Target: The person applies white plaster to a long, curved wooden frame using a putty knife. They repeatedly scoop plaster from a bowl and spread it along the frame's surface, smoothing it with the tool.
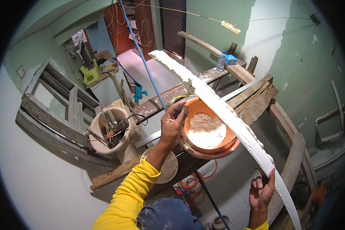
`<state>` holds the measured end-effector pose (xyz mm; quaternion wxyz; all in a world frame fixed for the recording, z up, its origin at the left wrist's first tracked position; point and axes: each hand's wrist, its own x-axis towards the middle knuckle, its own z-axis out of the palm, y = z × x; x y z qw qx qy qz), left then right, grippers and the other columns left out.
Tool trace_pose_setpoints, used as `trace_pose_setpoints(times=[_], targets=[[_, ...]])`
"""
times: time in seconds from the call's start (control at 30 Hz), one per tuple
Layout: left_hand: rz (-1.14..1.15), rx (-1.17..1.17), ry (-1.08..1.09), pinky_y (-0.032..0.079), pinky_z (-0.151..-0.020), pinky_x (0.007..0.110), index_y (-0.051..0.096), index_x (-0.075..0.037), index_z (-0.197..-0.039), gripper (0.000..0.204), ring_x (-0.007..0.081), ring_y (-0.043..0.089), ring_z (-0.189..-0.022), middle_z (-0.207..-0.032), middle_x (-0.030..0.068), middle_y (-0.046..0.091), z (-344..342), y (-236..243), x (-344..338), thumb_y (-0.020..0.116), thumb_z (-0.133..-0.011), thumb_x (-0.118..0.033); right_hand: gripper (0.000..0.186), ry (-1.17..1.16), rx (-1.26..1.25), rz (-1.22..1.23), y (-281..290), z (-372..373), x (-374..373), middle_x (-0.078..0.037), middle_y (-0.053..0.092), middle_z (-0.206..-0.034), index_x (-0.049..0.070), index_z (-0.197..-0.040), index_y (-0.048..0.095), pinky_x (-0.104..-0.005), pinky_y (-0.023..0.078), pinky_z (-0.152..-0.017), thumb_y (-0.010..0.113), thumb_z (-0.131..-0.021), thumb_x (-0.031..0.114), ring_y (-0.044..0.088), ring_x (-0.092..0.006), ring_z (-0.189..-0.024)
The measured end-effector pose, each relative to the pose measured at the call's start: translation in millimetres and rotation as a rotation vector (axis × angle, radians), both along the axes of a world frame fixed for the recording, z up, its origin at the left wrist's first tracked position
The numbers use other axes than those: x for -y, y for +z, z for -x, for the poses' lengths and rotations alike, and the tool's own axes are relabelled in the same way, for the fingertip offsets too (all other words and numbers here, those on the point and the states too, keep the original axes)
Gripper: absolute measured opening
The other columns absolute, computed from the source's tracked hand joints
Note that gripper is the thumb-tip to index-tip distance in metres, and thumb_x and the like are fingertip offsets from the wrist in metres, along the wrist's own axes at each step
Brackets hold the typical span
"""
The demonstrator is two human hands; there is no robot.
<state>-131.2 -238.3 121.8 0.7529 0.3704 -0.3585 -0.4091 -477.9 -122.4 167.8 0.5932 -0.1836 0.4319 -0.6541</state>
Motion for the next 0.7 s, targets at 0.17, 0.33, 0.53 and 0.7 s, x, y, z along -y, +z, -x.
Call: trace_pose_setpoints(times=[0.17, 0.33, 0.53, 0.7], targets=[[-0.114, 0.137, -0.035, 0.053, -0.086, 0.023, 0.064, -0.001, -0.125, 0.032, 0.0083, 0.063, -0.094, -0.106, 0.0038, 0.068, 11, -1, -25, 0.071, -0.098, -0.015, 0.041, -0.029, 0.013, -0.002, -5, 1, 1, -0.008, 0.071, -0.102, 0.008, -0.125, 0.062, -0.0192, 0.037, -0.049, 0.058, -0.104, 0.042, 0.041, -0.0019, -0.048], [-0.155, 0.099, -0.106, 0.056, -0.084, 0.027, 0.064, -0.001, -0.126, 0.032, 0.0095, 0.065, -0.089, -0.1, 0.0034, 0.069, 28, 12, -48, 0.07, -0.098, -0.016, 0.039, -0.051, 0.031, 0.008, -2, -1, 4, -0.011, 0.073, -0.105, 0.007, -0.126, 0.062, -0.0179, 0.038, -0.045, 0.057, -0.105, 0.039, 0.042, -0.0016, -0.046], [-0.238, -0.133, -0.381, 0.059, -0.083, 0.031, 0.058, -0.002, -0.13, 0.031, 0.017, 0.066, -0.098, -0.109, 0.0084, 0.068, 38, 22, -73, 0.062, -0.102, -0.015, 0.04, -0.056, 0.034, -0.002, 0, -1, 4, -0.011, 0.073, -0.103, 0.007, -0.127, 0.062, -0.0178, 0.038, -0.046, 0.057, -0.105, 0.039, 0.042, -0.0016, -0.046], [-0.123, -0.31, -0.418, 0.059, -0.082, 0.031, 0.057, -0.005, -0.13, 0.029, 0.0179, 0.066, -0.096, -0.109, 0.0088, 0.067, 39, 37, -66, 0.061, -0.103, -0.016, 0.042, -0.019, 0.011, -0.007, -1, 1, 4, -0.009, 0.07, -0.105, 0.008, -0.127, 0.062, -0.0189, 0.035, -0.051, 0.059, -0.104, 0.043, 0.039, -0.0022, -0.049]])
